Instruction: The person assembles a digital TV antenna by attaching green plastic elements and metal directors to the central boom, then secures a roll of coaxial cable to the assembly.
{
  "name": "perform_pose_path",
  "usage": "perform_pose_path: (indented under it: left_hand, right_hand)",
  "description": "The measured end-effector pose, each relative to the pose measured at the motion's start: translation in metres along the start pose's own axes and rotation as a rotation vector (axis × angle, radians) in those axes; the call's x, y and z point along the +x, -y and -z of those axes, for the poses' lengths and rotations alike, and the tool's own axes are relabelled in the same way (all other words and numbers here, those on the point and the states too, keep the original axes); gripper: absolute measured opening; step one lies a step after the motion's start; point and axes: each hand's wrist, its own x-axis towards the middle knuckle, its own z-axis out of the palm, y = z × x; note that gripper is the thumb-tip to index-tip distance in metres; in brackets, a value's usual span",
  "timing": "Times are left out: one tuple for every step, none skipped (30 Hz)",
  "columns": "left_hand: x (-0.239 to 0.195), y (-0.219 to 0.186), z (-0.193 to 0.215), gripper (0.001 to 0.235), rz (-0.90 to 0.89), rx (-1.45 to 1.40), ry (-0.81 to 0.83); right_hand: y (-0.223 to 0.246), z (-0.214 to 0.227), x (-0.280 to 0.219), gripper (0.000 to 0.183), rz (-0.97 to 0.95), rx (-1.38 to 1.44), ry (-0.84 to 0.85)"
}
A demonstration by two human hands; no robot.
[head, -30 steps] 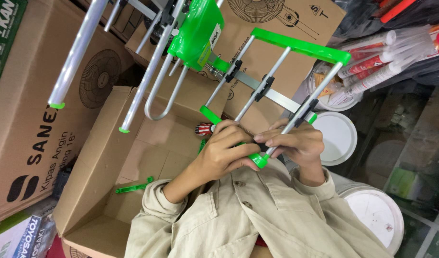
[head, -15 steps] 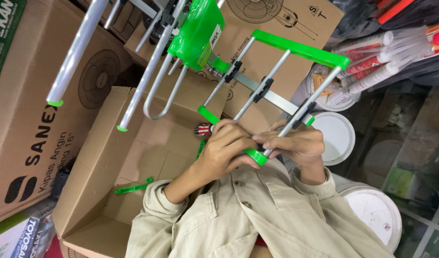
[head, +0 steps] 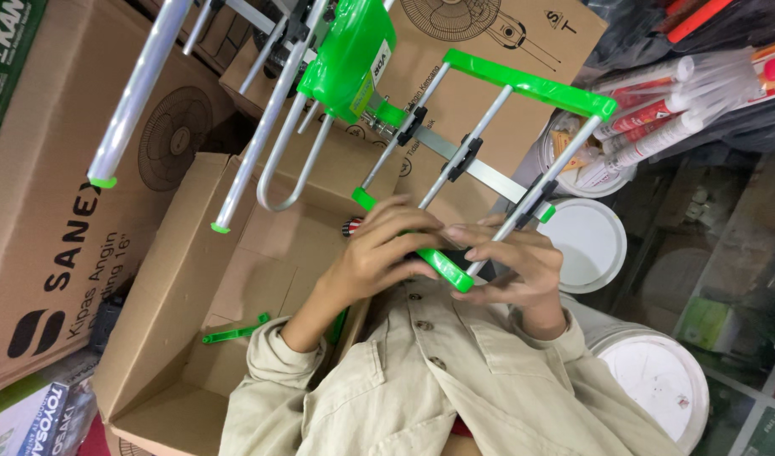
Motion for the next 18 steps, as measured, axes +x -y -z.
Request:
perform_pose_path:
  left_hand:
    - [0.001, 0.002, 0.003, 0.044, -0.017, 0.048, -0.007]
    - [0.003, 0.004, 0.006, 0.044, -0.034, 0.096, -0.015]
    - [0.004, 0.006, 0.008, 0.045, -0.049, 0.146, -0.024]
    - [0.005, 0.008, 0.009, 0.045, -0.024, 0.132, -0.011]
    - [0.006, 0.010, 0.010, 0.045, 0.000, 0.119, -0.001]
    - [0.005, 0.012, 0.011, 0.046, 0.025, 0.106, 0.010]
    - [0.004, 0.014, 0.011, 0.045, 0.019, 0.108, 0.014]
    - [0.003, 0.016, 0.010, 0.045, 0.013, 0.109, 0.018]
    - [0.002, 0.018, 0.009, 0.045, 0.007, 0.110, 0.022]
    - [0.000, 0.018, 0.007, 0.045, 0.015, 0.107, 0.020]
    - [-0.001, 0.018, 0.005, 0.044, 0.023, 0.105, 0.016]
    - [-0.001, 0.018, 0.004, 0.044, 0.031, 0.102, 0.012]
    - [-0.002, 0.018, 0.006, 0.044, 0.026, 0.098, 0.025]
    - [-0.002, 0.019, 0.009, 0.044, 0.022, 0.095, 0.037]
    - [-0.002, 0.019, 0.011, 0.045, 0.016, 0.092, 0.049]
    - [-0.002, 0.020, 0.013, 0.045, 0.025, 0.082, 0.060]
    - [-0.002, 0.022, 0.015, 0.046, 0.033, 0.072, 0.072]
    - [-0.002, 0.023, 0.016, 0.046, 0.041, 0.062, 0.084]
  right_hand:
    - [-0.001, 0.000, -0.001, 0.048, 0.010, -0.013, -0.010]
    - [-0.002, -0.001, -0.002, 0.046, 0.020, -0.027, -0.020]
    - [-0.003, -0.002, -0.003, 0.044, 0.031, -0.038, -0.029]
    - [-0.002, -0.002, -0.005, 0.042, 0.017, -0.078, -0.037]
    - [0.000, -0.002, -0.007, 0.041, 0.005, -0.118, -0.044]
    - [0.002, -0.003, -0.009, 0.039, -0.007, -0.158, -0.051]
    - [0.002, -0.004, -0.010, 0.037, -0.005, -0.157, -0.052]
    - [0.001, -0.005, -0.010, 0.036, -0.004, -0.157, -0.053]
    - [0.001, -0.005, -0.011, 0.035, -0.002, -0.156, -0.054]
    - [0.002, -0.005, -0.011, 0.036, -0.012, -0.148, -0.049]
    - [0.002, -0.005, -0.012, 0.036, -0.022, -0.141, -0.044]
    - [0.002, -0.004, -0.012, 0.037, -0.032, -0.134, -0.038]
    - [0.000, -0.004, -0.012, 0.037, -0.025, -0.124, -0.033]
    - [-0.001, -0.004, -0.012, 0.036, -0.018, -0.114, -0.028]
    - [-0.003, -0.004, -0.011, 0.036, -0.010, -0.105, -0.024]
    - [-0.004, -0.004, -0.012, 0.037, -0.009, -0.121, -0.030]
    - [-0.004, -0.005, -0.012, 0.039, -0.008, -0.138, -0.037]
    - [-0.004, -0.005, -0.013, 0.040, -0.007, -0.155, -0.044]
